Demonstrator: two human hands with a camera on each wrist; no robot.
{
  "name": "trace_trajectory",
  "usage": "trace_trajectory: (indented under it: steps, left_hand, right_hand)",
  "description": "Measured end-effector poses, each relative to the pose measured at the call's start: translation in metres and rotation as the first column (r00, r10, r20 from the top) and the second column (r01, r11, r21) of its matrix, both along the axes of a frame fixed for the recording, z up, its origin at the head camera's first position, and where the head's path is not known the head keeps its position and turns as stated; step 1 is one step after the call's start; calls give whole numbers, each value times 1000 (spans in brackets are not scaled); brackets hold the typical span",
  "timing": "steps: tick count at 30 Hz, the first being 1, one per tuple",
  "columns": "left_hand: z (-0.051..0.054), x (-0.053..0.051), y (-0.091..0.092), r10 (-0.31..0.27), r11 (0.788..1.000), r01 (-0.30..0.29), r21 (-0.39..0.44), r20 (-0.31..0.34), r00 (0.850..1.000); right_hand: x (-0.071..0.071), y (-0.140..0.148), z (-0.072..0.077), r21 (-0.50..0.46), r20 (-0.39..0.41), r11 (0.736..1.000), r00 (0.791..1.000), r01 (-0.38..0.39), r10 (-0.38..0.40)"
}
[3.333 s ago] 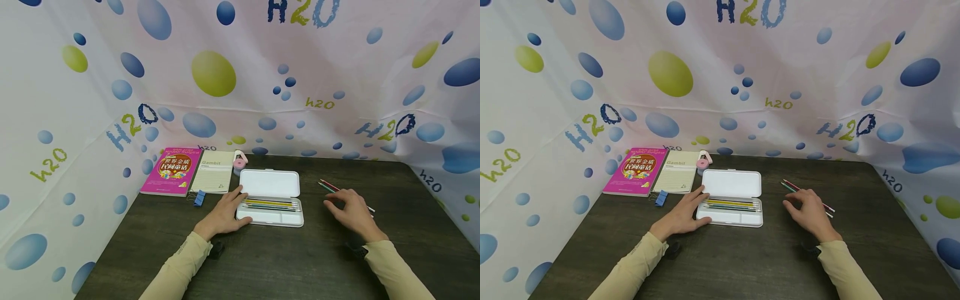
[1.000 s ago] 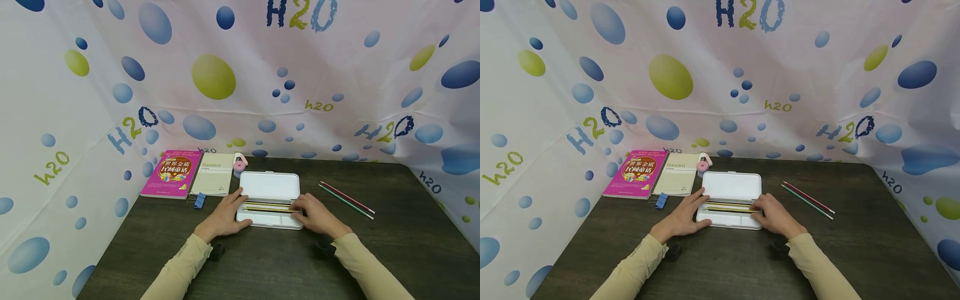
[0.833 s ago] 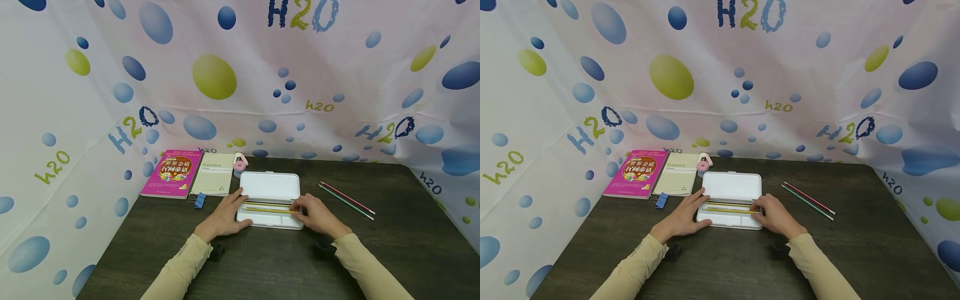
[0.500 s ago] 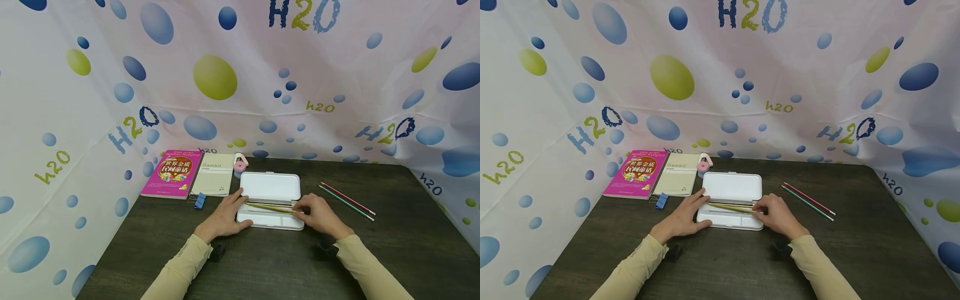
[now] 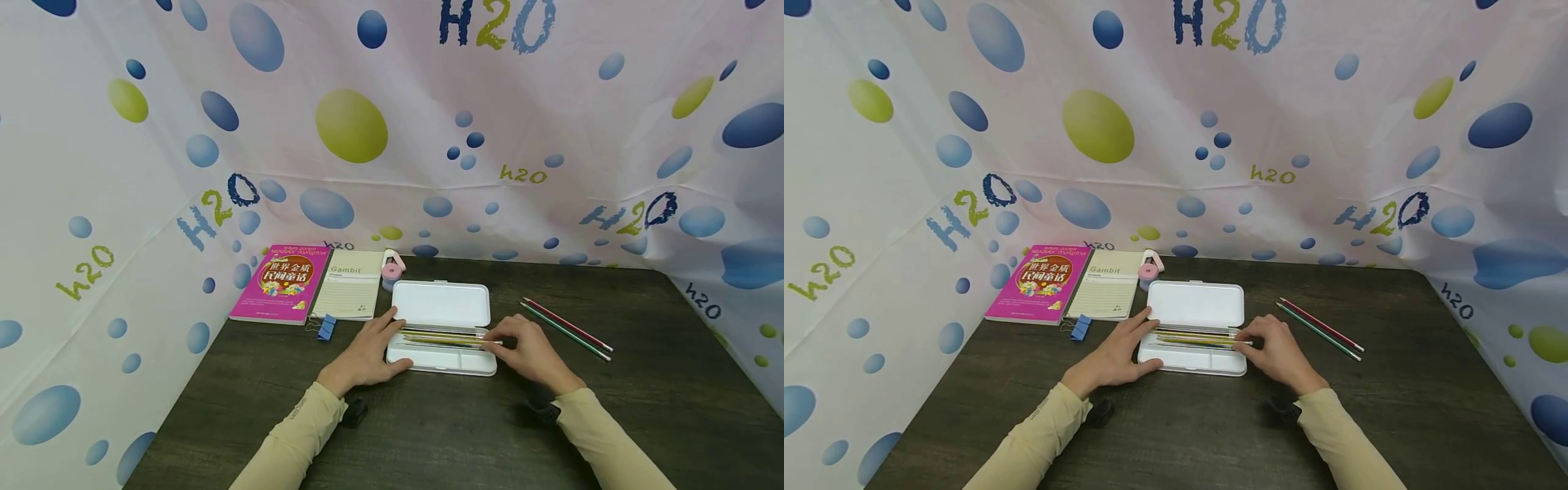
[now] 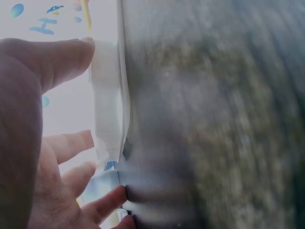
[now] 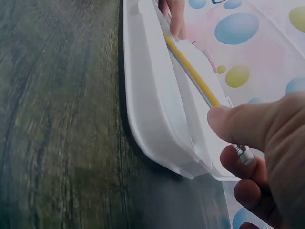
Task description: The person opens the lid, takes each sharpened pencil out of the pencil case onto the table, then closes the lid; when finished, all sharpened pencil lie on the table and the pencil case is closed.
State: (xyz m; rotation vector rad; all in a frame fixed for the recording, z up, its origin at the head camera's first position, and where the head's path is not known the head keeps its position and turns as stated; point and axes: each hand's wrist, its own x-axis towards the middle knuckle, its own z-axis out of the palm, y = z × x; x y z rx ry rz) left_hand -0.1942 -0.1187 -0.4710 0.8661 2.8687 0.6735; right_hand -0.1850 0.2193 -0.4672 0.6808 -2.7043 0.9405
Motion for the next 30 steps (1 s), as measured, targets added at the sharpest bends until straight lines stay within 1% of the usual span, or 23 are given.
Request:
trace_trajectory:
  steps: [5,10,14,17,21,25,30]
  left_hand:
    - [-1,1,0,6,1000,-6,11,8,1000]
    - [-2,1,0,8,1000,-8,15,5,1000]
    - [-2,1,0,14,1000,-14,15,9,1000]
    - [-2,1,0,15,1000,-15,14,11,1000]
    - [-1,1,0,8,1000,-8,12,7,1000]
    - [1,1,0,6,1000,-6,16,8,1000]
    - [1,1,-1,2,1000,-2,20,8,1000]
  right_hand:
    - [4,7,-1,-28,13,998,999,47,-47]
    - [11,22,1,-58,32,994,995,93,-91]
    - [17,40,2,-96,14,986,991,133,-133]
    - [21,53,3,-108,-4,976,982,187,-189]
    - [28,72,4,-116,-8,954,960,276,-279]
    - [33,89,4,-132,-8,923,931,361,-365]
    - [38,108,-2,-125,-43,893,897,433,-441]
